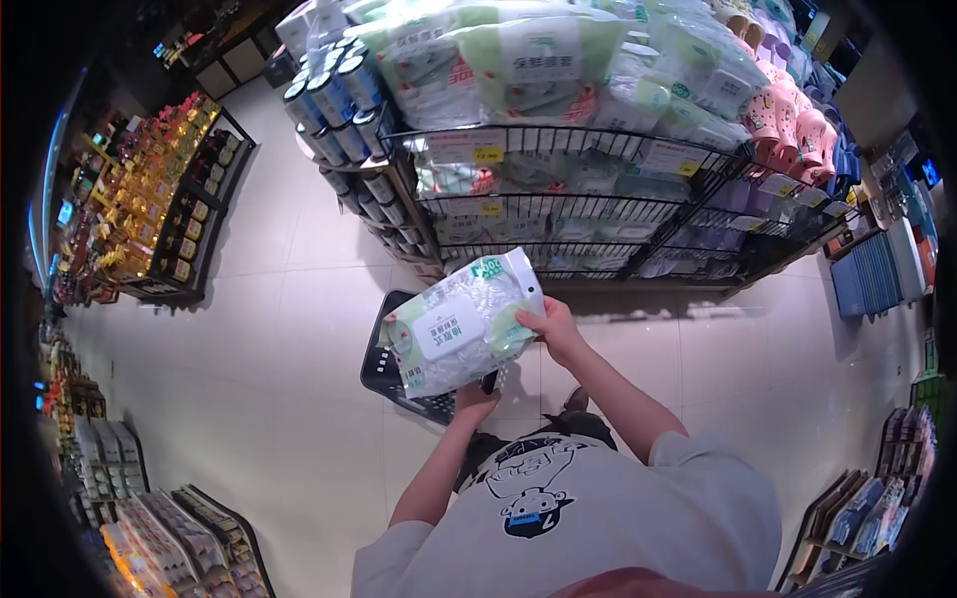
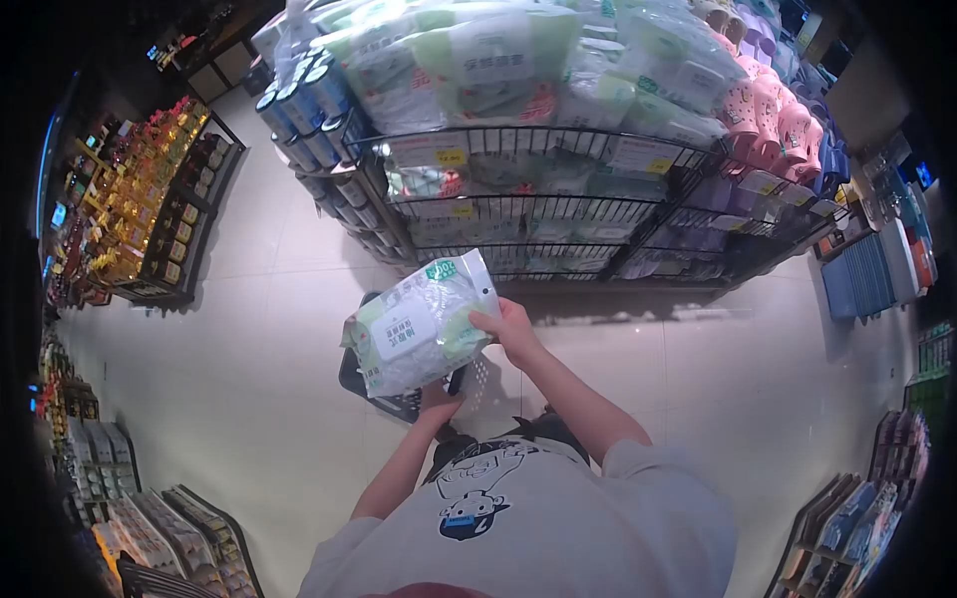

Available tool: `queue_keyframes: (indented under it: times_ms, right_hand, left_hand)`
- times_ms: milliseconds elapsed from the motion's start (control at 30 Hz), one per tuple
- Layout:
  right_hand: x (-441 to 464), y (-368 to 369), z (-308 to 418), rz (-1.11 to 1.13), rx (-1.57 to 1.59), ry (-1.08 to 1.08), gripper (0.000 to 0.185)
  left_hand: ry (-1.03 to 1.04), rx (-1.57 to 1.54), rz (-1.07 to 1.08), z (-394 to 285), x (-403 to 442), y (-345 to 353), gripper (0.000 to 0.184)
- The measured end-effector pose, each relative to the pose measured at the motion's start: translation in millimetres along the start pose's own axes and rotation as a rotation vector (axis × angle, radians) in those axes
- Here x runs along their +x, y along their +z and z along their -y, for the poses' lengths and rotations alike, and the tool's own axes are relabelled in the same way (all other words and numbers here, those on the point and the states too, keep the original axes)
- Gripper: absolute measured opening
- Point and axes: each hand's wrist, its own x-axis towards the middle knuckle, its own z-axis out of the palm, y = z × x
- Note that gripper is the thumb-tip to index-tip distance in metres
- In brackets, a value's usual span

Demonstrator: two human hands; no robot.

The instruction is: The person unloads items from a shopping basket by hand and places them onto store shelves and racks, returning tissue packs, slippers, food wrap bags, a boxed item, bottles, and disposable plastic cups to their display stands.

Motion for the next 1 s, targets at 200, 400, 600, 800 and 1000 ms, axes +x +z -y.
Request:
queue_keyframes:
  times_ms: [200, 400, 600, 800, 1000]
  right_hand:
    - [-40.0, -173.4, 74.0, 0.05, 0.121, -0.22, 0.039]
    - [-66.5, -275.7, 153.5, 0.043, 0.019, -0.332, 0.047]
    - [-90.3, -303.5, 212.8, -0.14, 0.006, -0.379, 0.057]
    - [-106.1, -328.1, 220.2, 0.052, 0.135, -0.347, 0.076]
    - [-116.6, -327.9, 249.9, -0.045, 0.074, -0.388, 0.081]
  left_hand:
    - [-0.346, -0.964, 0.158, -84.1, -22.5, -26.0, 0.056]
    - [-0.18, -1.598, 0.528, -257.2, 15.0, -2.3, 0.066]
    - [-0.133, -1.447, 0.606, -311.9, 31.6, 39.2, 0.07]
    - [-0.164, -1.479, 0.56, -356.2, 31.9, 61.7, 0.068]
    - [0.077, -0.988, 0.417, -391.6, 55.8, 63.1, 0.064]
